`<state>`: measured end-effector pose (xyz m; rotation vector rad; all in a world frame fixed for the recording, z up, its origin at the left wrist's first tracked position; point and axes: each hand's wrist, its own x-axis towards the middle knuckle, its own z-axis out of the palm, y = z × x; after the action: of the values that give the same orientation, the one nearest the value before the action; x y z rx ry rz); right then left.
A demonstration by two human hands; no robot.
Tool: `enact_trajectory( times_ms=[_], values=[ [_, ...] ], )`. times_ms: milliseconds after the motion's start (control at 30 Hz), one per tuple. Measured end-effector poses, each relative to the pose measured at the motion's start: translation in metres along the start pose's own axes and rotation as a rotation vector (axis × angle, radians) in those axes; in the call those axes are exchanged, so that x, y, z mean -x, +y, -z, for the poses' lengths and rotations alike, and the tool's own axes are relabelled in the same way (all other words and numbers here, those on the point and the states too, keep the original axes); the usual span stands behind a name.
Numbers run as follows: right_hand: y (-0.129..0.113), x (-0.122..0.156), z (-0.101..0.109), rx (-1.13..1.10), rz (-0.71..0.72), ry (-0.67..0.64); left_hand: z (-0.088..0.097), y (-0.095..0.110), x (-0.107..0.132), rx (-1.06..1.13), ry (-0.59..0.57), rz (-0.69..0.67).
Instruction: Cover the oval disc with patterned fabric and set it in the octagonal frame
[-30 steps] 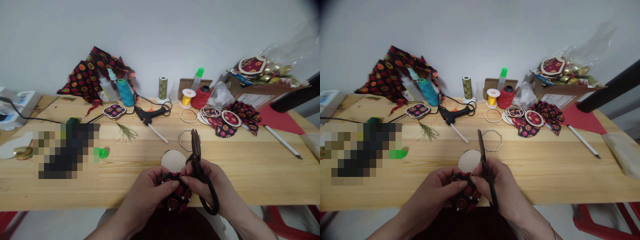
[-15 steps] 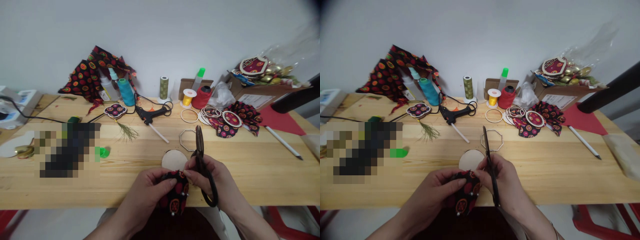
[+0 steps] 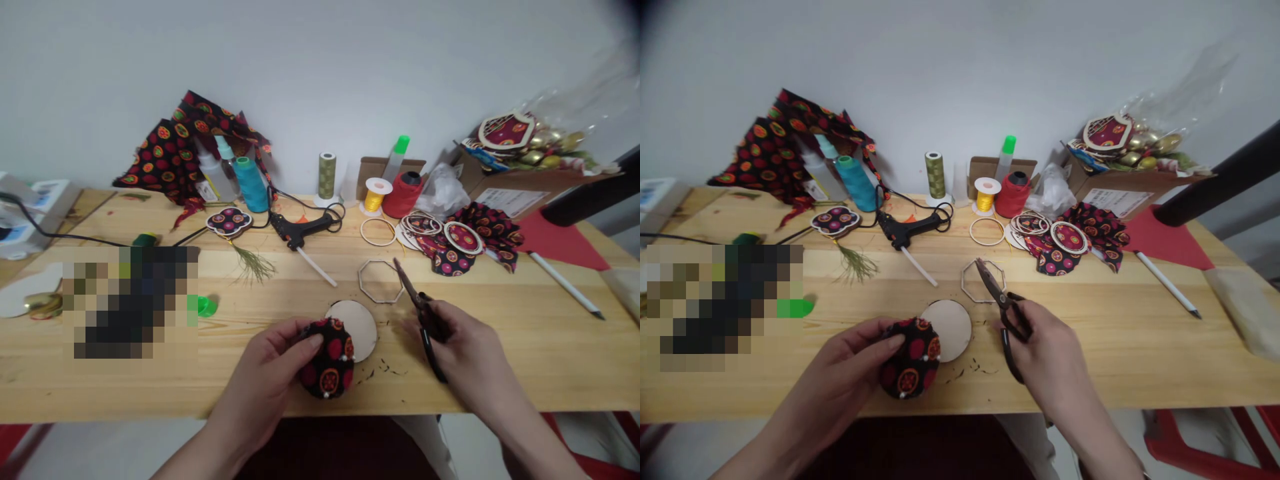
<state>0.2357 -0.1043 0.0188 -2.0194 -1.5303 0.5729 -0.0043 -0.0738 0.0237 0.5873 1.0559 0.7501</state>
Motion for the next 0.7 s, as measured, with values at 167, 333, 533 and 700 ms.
enact_trajectory(
  times_ms=[167, 333, 533, 700],
  values=[
    [0.040, -0.007, 0.039, 0.458, -0.033, 0.010, 0.012, 0.011, 0.000, 0.070, 0.055, -0.068],
    [0.054, -0.011, 0.066, 0.588, -0.210, -0.083, 0.012, 0.015, -0.001, 0.089, 0.059, -0.081],
    [0.057, -0.005, 0.075, 0.535, -0.104, 0.002, 0.007, 0.012, 0.000, 0.047, 0.037, -0.041],
    [0.015, 0.011, 0.041, 0.011, 0.149, 0.010, 0.000, 0.001, 0.006, -0.112, -0.074, -0.023]
  ],
)
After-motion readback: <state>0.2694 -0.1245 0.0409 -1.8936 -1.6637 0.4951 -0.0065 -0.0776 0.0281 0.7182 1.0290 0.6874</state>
